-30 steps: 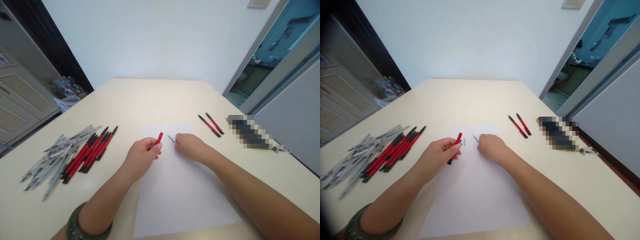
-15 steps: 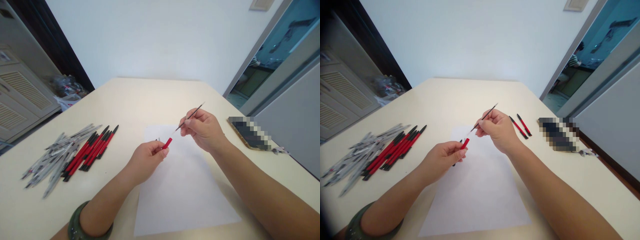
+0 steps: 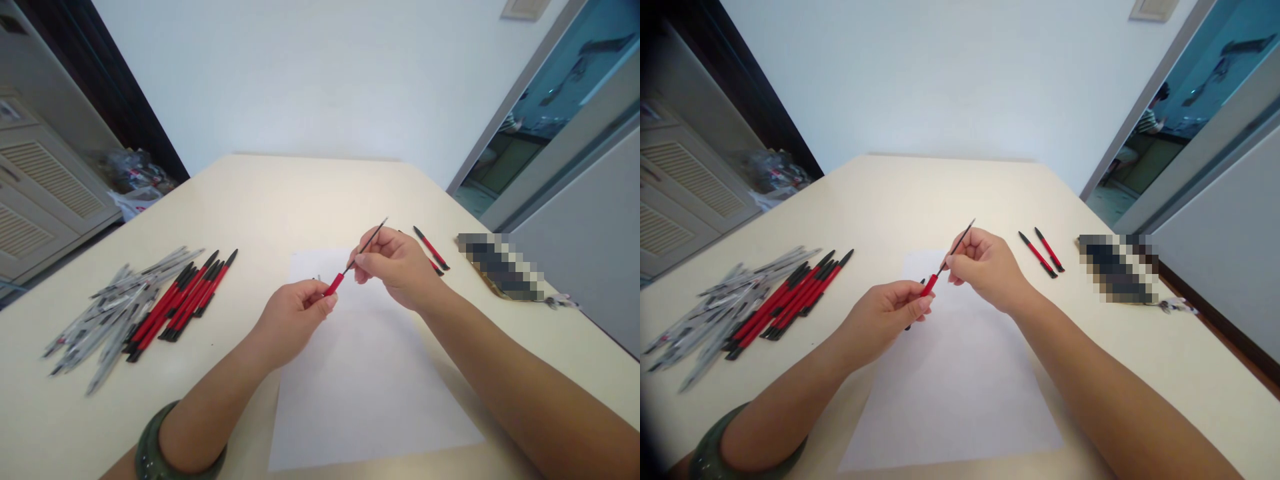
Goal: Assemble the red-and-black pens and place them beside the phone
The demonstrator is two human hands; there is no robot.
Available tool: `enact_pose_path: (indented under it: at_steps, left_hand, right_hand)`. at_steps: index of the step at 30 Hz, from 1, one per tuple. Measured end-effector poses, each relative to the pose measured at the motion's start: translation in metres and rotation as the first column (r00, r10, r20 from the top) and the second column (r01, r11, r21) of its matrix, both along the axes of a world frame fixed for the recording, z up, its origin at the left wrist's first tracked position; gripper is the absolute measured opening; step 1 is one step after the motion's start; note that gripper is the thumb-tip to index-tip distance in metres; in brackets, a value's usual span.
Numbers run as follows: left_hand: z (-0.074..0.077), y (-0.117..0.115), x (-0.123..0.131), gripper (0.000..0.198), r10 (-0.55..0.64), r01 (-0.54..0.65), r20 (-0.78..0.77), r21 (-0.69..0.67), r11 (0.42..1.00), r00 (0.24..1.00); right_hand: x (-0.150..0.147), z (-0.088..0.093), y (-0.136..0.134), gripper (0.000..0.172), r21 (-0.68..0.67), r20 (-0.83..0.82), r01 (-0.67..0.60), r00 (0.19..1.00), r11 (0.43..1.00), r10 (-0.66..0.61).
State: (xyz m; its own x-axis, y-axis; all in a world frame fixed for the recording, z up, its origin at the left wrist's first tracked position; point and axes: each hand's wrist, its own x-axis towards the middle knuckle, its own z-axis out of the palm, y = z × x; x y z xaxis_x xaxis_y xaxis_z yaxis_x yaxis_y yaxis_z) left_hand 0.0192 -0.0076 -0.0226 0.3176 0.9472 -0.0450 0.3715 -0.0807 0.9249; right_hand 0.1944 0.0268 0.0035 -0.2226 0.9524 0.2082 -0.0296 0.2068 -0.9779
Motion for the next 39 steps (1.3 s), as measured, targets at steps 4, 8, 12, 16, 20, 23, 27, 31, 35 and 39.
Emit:
enact_pose_path:
  at_steps: [4, 8, 12, 16, 20, 23, 27, 31, 35, 39]
  left_hand:
    - [0.001, 0.000, 0.000, 0.024, 0.002, -0.002, 0.002, 0.007, 1.000, 1.000]
    - [0.002, 0.001, -0.001, 0.023, 0.057, -0.058, 0.075, 0.011, 0.998, 0.996]
    - [0.004, 0.005, -0.003, 0.025, 0.189, -0.191, 0.215, -0.010, 0.982, 0.958]
    - [0.001, 0.012, -0.008, 0.029, 0.301, -0.305, 0.278, -0.031, 0.952, 0.912]
    - [-0.003, 0.015, -0.010, 0.031, 0.340, -0.341, 0.239, -0.041, 0.939, 0.909]
    - [-0.006, 0.015, -0.011, 0.032, 0.337, -0.336, 0.214, -0.043, 0.941, 0.917]
    - [-0.007, 0.015, -0.011, 0.033, 0.322, -0.321, 0.202, -0.037, 0.946, 0.925]
    - [-0.008, 0.015, -0.011, 0.034, 0.309, -0.308, 0.188, -0.035, 0.951, 0.932]
    - [-0.009, 0.015, -0.009, 0.031, 0.294, -0.292, 0.179, -0.038, 0.956, 0.939]
    - [-0.008, 0.013, -0.007, 0.030, 0.243, -0.239, 0.167, -0.042, 0.970, 0.956]
  right_hand:
    - [0.000, 0.001, -0.003, 0.008, -0.065, 0.183, -0.091, 0.978, 0.994, 0.101]
    - [0.006, 0.000, 0.000, 0.021, -0.120, 0.225, -0.149, 0.959, 0.981, 0.173]
    - [0.009, -0.007, 0.009, 0.020, -0.123, 0.395, 0.001, 0.918, 0.992, 0.048]
    - [-0.004, -0.021, 0.021, 0.015, 0.012, 0.788, 0.022, 0.615, 1.000, -0.023]
    - [-0.026, -0.032, 0.032, 0.017, 0.103, 0.925, -0.032, 0.371, 0.994, -0.084]
    - [-0.038, -0.036, 0.035, 0.016, 0.084, 0.941, -0.029, 0.332, 0.996, -0.069]
    - [-0.047, -0.033, 0.036, 0.013, 0.057, 0.957, -0.032, 0.286, 0.998, -0.046]
    - [-0.053, -0.030, 0.036, 0.011, 0.029, 0.962, -0.036, 0.274, 0.999, -0.018]
    - [-0.046, -0.029, 0.036, 0.008, -0.022, 0.938, -0.077, 0.345, 0.997, 0.047]
    - [-0.023, -0.021, 0.038, 0.009, -0.084, 0.806, -0.102, 0.578, 0.991, 0.127]
